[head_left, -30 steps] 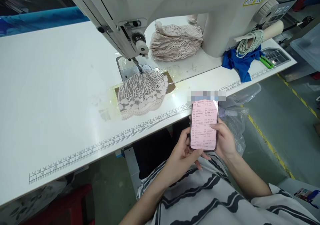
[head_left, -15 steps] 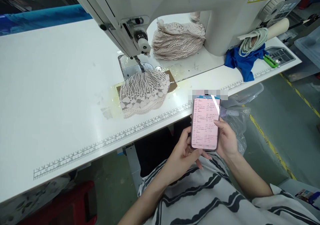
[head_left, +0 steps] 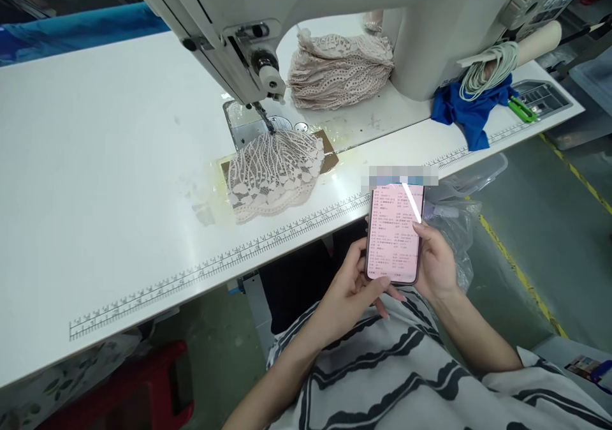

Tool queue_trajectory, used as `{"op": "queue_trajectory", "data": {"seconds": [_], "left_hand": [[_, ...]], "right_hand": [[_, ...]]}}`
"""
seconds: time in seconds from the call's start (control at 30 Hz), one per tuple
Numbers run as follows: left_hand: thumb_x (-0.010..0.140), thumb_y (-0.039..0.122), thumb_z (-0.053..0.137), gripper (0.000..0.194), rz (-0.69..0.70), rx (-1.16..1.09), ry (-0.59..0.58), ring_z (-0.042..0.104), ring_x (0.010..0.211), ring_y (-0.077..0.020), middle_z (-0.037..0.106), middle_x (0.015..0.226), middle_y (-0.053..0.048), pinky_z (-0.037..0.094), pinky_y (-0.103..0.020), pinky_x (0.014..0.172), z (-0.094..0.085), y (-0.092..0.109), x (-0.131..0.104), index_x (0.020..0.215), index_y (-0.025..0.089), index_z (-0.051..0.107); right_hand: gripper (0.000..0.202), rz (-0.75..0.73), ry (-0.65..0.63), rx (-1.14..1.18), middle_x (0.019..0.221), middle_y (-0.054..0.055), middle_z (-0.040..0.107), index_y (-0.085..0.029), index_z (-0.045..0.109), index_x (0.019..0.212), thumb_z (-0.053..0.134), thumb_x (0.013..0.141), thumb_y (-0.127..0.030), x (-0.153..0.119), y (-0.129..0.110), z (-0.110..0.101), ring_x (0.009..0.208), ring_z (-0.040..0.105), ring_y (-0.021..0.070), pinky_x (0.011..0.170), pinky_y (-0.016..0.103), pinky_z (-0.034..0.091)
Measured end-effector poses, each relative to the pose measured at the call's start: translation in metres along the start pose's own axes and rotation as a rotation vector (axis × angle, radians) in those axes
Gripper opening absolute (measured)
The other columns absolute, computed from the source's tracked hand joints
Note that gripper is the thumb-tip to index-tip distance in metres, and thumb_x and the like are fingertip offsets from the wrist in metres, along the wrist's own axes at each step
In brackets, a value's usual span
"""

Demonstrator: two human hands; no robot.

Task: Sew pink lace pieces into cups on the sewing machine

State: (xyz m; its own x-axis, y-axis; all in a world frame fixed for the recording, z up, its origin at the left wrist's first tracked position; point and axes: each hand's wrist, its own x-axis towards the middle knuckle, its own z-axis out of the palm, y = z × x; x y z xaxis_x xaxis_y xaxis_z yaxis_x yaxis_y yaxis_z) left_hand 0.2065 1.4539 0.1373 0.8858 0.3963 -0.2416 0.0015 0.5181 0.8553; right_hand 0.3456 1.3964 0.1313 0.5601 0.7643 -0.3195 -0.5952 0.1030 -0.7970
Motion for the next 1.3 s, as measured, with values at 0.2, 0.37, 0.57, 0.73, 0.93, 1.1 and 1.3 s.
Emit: {"op": "queue_trajectory", "data": {"seconds": [0.2,0.37,0.57,0.73,0.93,1.1,1.3], "left_hand": [[0.080,0.029,0.071,0.065,-0.028,0.001,0.084,0.066,0.075,-0.0165,0.055,0.115,-0.007,0.052,-0.021,0.048,0.005,-0.003,0.002,0.129,0.030,0.028],[0.077,0.025,0.074,0.079,0.041,0.282,0.199,0.060,0.076,-0.0130,0.052,0.122,-0.005,0.050,-0.024,0.058,0.011,-0.003,0.003,0.135,0.035,0.022],[0.061,0.045,0.084,0.104,0.108,0.714,0.413,0.054,0.104,-0.0303,0.045,0.131,-0.009,0.048,-0.033,0.070,0.021,0.005,0.011,0.145,0.034,0.023],[0.062,0.035,0.085,0.100,0.153,0.697,0.488,0.053,0.106,-0.0316,0.047,0.127,-0.008,0.047,-0.035,0.073,0.029,0.009,0.014,0.143,0.033,0.028],[0.081,0.031,0.070,0.068,0.176,0.542,0.347,0.056,0.088,-0.0181,0.050,0.130,-0.009,0.045,-0.025,0.062,0.025,0.004,0.012,0.138,0.030,0.031],[0.087,0.031,0.063,0.064,0.135,0.527,0.256,0.059,0.097,-0.0193,0.050,0.134,-0.010,0.046,-0.023,0.062,0.020,0.005,0.009,0.139,0.029,0.027],[0.087,0.036,0.064,0.058,0.229,0.598,0.299,0.053,0.115,-0.0240,0.053,0.132,-0.009,0.046,-0.030,0.087,0.012,0.024,0.014,0.137,0.025,0.038]], "right_hand": [[0.027,-0.010,0.077,0.061,0.094,0.003,0.072,-0.023,0.067,0.090,0.062,0.074,-0.044,0.001,0.000,0.001,0.102,0.063,0.0284,0.086,0.041,0.051],[0.026,-0.099,0.146,0.123,0.097,0.001,0.073,-0.025,0.069,0.091,0.058,0.080,-0.046,0.003,-0.002,0.006,0.103,0.064,0.0259,0.091,0.040,0.050],[0.041,-0.074,0.008,0.175,0.112,0.002,0.069,-0.028,0.069,0.105,0.044,0.087,-0.056,-0.004,-0.003,0.013,0.106,0.064,0.0266,0.095,0.044,0.048],[0.041,-0.062,-0.018,0.203,0.110,0.002,0.070,-0.028,0.069,0.106,0.045,0.087,-0.055,-0.004,-0.006,0.013,0.107,0.063,0.0271,0.096,0.045,0.047],[0.032,-0.070,0.055,0.238,0.096,0.001,0.073,-0.025,0.072,0.093,0.061,0.077,-0.051,0.001,-0.013,0.005,0.106,0.063,0.0276,0.093,0.041,0.050],[0.028,-0.057,0.039,0.235,0.093,0.002,0.074,-0.023,0.072,0.090,0.064,0.076,-0.047,0.002,-0.013,-0.001,0.102,0.065,0.0278,0.091,0.042,0.051],[0.030,0.084,-0.018,0.238,0.095,0.003,0.074,-0.023,0.074,0.092,0.063,0.078,-0.047,-0.006,-0.003,-0.008,0.101,0.066,0.0288,0.093,0.044,0.050]]}}
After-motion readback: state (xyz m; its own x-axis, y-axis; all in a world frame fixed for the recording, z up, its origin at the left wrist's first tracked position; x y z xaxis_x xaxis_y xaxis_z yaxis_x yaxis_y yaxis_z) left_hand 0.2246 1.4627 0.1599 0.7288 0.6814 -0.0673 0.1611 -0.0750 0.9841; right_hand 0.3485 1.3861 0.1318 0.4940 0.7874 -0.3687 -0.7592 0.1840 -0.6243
